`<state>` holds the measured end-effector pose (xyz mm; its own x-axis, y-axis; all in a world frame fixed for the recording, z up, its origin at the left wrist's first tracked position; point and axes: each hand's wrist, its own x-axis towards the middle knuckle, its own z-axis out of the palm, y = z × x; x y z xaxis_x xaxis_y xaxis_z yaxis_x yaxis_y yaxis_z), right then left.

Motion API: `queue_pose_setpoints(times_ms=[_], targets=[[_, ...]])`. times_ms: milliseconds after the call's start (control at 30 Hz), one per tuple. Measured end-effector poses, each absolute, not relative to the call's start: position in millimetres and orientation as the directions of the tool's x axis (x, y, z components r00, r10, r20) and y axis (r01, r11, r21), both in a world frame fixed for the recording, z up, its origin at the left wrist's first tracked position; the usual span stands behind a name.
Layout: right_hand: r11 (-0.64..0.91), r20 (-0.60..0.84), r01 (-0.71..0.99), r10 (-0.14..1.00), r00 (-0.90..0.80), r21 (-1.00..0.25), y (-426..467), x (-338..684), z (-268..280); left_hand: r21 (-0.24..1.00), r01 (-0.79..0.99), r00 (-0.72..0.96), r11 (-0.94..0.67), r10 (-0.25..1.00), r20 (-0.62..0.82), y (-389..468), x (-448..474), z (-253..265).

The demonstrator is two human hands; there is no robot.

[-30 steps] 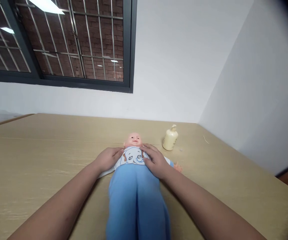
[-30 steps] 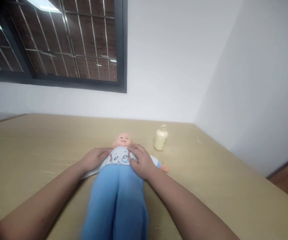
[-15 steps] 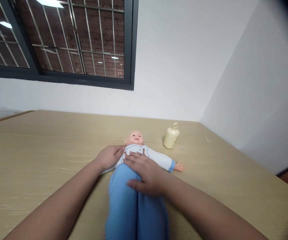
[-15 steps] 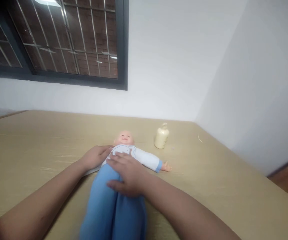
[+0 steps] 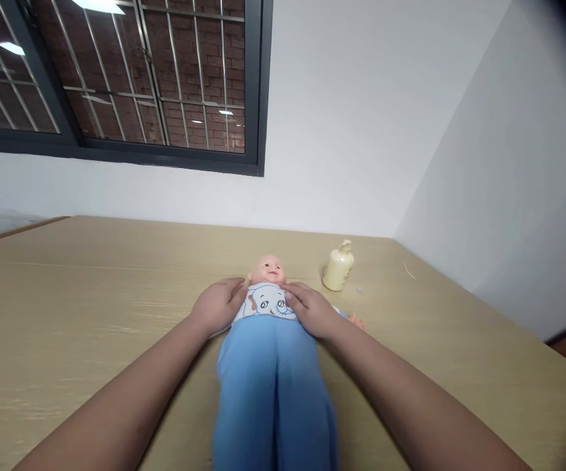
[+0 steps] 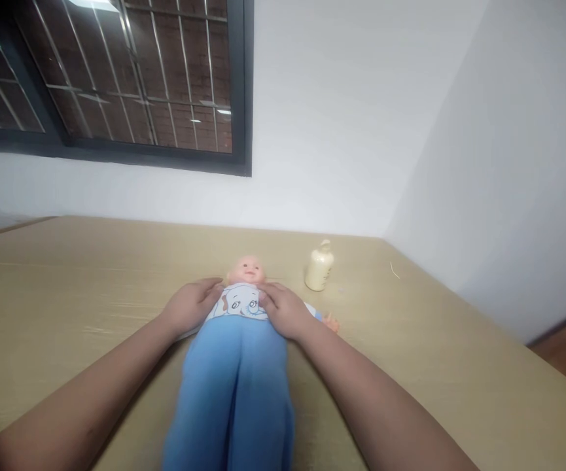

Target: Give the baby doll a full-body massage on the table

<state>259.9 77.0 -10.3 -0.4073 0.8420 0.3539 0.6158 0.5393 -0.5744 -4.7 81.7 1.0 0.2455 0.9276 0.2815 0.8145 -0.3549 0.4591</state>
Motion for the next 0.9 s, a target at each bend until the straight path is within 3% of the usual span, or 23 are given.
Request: queue_pose_setpoints(times_ms=[100, 167, 333, 433, 667, 800, 900], targets=[[0.499, 0.329, 0.643, 0.867, -0.375, -0.581, 82.7, 263.7, -12.6, 0.402, 0.837, 0.203, -0.371, 0.893, 0.402, 78.7, -2.4, -0.6], [0.495, 0.328, 0.651, 0.869, -0.371, -0.575, 83.9, 264.6, -13.0, 0.371, 0.787, 0.324, -0.493, 0.842, 0.432, 70.5, 2.1, 3.0], [0.511, 0.344, 0.633, 0.859, -0.379, -0.581, 82.5, 264.3, -13.5, 0.298, 0.514, 0.748, -0.805, 0.59, 0.303, 33.9, 23.9, 24.3], [0.511, 0.341, 0.622, 0.859, -0.381, -0.593, 82.9, 264.5, -14.5, 0.298, 0.47, 0.804, -0.831, 0.542, 0.245, 21.0, 32.6, 32.4], [0.518, 0.343, 0.64, 0.856, -0.388, -0.568, 82.5, 263.0, -12.3, 0.473, 0.475, 0.71, -0.742, 0.641, 0.292, 39.9, 22.8, 22.4], [0.498, 0.328, 0.66, 0.867, -0.374, -0.563, 79.7, 261.5, -9.6, 0.655, 0.419, 0.603, -0.629, 0.732, 0.317, 60.7, 9.8, 14.2], [0.485, 0.322, 0.668, 0.874, -0.363, -0.564, 77.2, 260.6, -8.5, 0.7, 0.508, 0.481, -0.501, 0.84, 0.252, 73.4, -1.7, 10.7]])
